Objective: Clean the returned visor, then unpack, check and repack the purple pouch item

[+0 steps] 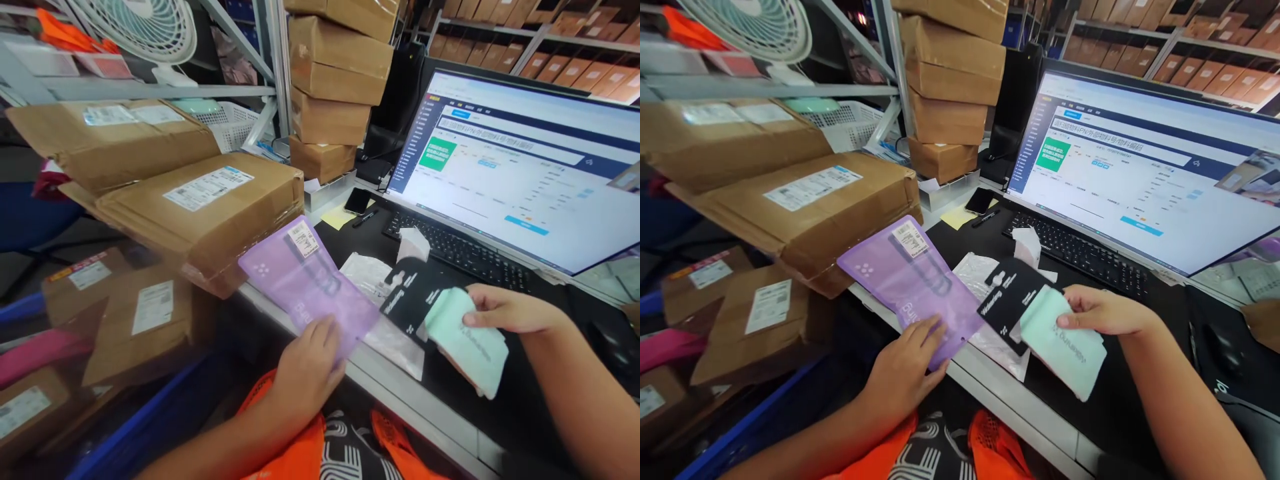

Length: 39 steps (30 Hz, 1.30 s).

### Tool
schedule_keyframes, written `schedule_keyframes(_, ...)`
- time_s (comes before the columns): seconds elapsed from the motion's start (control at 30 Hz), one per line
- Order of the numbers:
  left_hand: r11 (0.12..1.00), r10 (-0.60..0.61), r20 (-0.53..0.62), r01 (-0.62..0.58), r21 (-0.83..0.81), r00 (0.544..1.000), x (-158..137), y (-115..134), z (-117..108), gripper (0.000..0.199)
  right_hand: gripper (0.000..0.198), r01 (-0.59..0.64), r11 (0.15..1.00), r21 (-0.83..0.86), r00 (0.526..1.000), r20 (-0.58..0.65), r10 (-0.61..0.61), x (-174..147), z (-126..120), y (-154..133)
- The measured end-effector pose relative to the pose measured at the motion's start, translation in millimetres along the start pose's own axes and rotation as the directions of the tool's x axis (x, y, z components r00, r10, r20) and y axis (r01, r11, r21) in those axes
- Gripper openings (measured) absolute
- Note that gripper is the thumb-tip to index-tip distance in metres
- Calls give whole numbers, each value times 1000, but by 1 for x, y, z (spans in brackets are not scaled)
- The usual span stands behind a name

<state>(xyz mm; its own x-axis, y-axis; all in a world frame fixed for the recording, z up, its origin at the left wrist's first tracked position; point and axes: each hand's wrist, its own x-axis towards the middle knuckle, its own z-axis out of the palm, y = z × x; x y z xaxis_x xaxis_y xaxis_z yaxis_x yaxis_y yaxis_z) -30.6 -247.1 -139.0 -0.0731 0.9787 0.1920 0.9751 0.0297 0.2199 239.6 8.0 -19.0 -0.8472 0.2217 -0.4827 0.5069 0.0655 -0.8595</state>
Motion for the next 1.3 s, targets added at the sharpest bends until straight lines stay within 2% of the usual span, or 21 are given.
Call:
schedule_keyframes(0.1,1000,-12,-28,12,-6,1000,-2,0,1,43,39,-4,1000,-25,985,171,8,13,16,17)
schedule_keyframes(0.2,999,-36,1,36,3,999,0,4,-1,50,44,-18,996,-86,982,184,34,23,28,26)
schedule_keyframes(0.3,997,-76,35,75,35,996,4,8,-2,40,52,-62,984,-167,995,73,75,33,36,32)
schedule_keyframes(0.37,996,-83,42,81,41,996,5,10,0,37,55,-96,968,-232,995,-59,85,42,42,38)
schedule_keyframes(0.47,996,-82,58,80,43,995,7,11,3,37,54,-129,945,-301,958,-284,40,57,51,48)
schedule_keyframes(0.53,995,-94,81,91,48,992,9,12,1,34,51,-121,958,-261,928,-371,16,65,55,53)
schedule_keyframes(0.6,992,-112,105,106,63,988,13,13,-3,32,49,-92,983,-158,921,-389,24,69,58,54)
schedule_keyframes(0.77,984,-128,161,106,142,979,25,15,-13,36,47,-32,985,167,962,-264,76,52,51,45)
schedule_keyframes(0.9,986,-101,233,66,156,967,31,15,-12,31,42,-85,934,346,987,-102,127,28,47,43)
schedule_keyframes(1.0,987,-84,243,47,153,966,34,13,-8,27,42,-130,909,395,989,-17,149,23,54,48)
schedule_keyframes(1.13,987,-43,240,4,161,970,36,10,-3,28,46,-136,901,411,989,5,147,33,66,55)
schedule_keyframes(1.3,985,-1,253,-43,166,967,36,15,-3,26,47,-196,908,370,979,27,200,50,70,51)
